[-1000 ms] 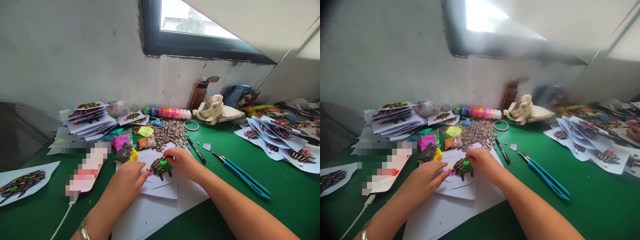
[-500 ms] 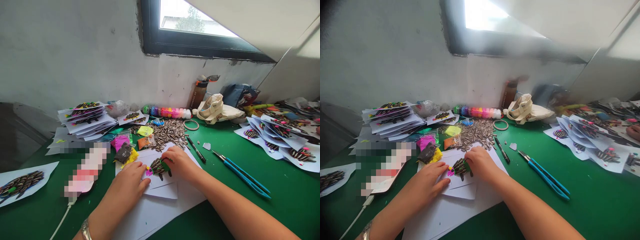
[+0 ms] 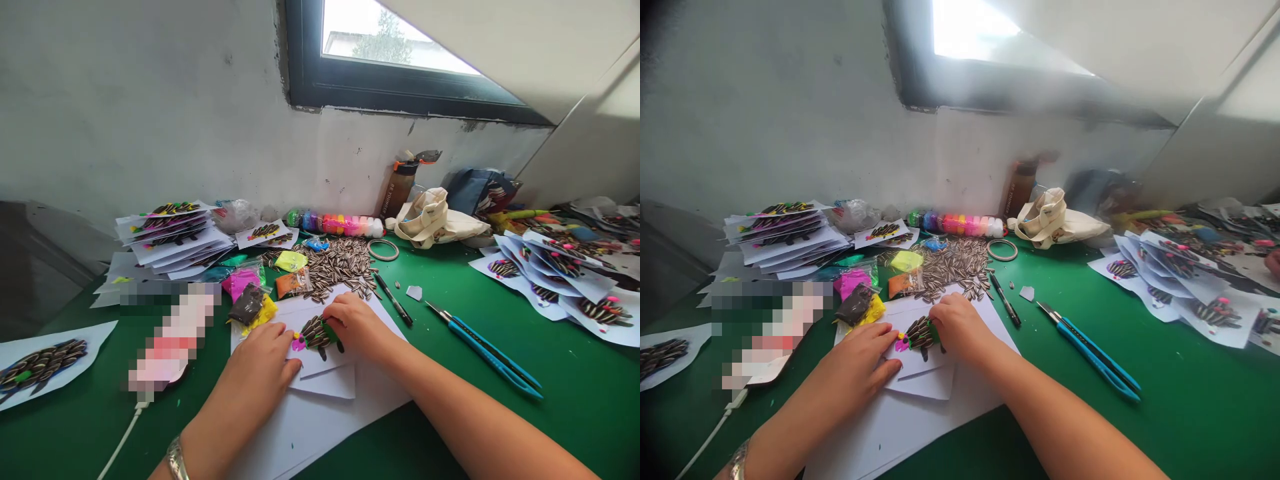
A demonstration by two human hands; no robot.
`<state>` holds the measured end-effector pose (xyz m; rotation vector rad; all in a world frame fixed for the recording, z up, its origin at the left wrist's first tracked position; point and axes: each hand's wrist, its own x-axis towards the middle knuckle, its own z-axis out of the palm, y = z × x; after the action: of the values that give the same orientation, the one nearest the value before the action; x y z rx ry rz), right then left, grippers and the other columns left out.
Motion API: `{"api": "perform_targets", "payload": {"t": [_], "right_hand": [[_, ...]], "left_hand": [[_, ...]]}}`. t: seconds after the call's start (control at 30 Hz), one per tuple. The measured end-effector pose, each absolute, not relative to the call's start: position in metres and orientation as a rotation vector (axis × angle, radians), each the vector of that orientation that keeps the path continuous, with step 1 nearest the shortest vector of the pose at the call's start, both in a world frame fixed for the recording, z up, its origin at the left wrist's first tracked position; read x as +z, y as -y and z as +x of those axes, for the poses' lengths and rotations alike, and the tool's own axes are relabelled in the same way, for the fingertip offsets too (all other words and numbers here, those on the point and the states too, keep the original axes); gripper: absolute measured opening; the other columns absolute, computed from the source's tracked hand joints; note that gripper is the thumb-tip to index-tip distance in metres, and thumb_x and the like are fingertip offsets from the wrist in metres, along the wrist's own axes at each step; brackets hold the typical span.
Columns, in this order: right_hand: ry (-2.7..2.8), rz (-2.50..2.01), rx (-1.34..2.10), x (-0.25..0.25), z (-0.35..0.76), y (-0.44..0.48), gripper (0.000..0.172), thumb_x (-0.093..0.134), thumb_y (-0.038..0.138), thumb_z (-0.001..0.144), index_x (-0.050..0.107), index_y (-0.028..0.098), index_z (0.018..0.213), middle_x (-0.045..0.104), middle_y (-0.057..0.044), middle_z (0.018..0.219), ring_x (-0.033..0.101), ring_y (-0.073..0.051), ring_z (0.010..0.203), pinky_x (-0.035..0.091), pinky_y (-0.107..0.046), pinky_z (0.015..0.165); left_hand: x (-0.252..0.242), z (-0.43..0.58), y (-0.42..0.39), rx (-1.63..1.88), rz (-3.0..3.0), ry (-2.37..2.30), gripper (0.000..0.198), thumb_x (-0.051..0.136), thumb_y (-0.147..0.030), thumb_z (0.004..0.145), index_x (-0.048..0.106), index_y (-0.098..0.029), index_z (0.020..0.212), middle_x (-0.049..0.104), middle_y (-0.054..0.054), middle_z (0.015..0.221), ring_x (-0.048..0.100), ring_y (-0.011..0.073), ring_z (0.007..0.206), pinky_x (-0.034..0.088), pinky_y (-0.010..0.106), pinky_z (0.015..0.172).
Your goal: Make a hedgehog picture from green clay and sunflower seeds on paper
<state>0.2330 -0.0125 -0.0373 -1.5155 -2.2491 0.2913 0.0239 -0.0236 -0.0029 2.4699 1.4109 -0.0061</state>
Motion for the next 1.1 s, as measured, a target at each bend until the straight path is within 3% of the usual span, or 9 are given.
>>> {"api": "perform_targets", "payload": {"t": [0.4, 0.6, 1.1], "right_hand": [[2.138, -1.514, 0.345, -0.037, 0.238, 0.012, 0.013, 0.068, 0.01, 0.079, 0.072, 0.019, 0.088, 0.066, -0.004, 0.086, 0.057, -0.017, 0.085, 0.04, -0.026, 0.075], [2.168, -1.575, 0.203, -0.04, 0.241, 0.014, 0.014, 0.064, 0.012, 0.082, 0.073, 0.019, 0.075, 0.066, -0.003, 0.075, 0.056, -0.016, 0.078, 0.037, -0.026, 0.072], [2.148, -1.689, 0.28, -0.039, 0.231, 0.013, 0.018, 0.059, 0.011, 0.085, 0.071, 0.017, 0.073, 0.064, -0.003, 0.073, 0.056, -0.015, 0.077, 0.036, -0.024, 0.069]], "left_hand": [[0.0, 0.026, 0.024, -0.059, 2.472, -1.446, 0.029, 0.053, -0.026, 0.086, 0.066, -0.016, 0.11, 0.063, 0.013, 0.117, 0.053, 0.0306, 0.115, 0.042, 0.045, 0.099], [0.0, 0.026, 0.025, -0.041, 2.466, -1.435, 0.028, 0.053, -0.025, 0.086, 0.067, -0.015, 0.109, 0.063, 0.013, 0.117, 0.053, 0.0307, 0.116, 0.042, 0.046, 0.1], [-0.002, 0.026, 0.025, -0.062, 2.48, -1.462, 0.032, 0.054, -0.027, 0.086, 0.066, -0.015, 0.113, 0.061, 0.014, 0.123, 0.051, 0.0313, 0.12, 0.041, 0.045, 0.102]]}}
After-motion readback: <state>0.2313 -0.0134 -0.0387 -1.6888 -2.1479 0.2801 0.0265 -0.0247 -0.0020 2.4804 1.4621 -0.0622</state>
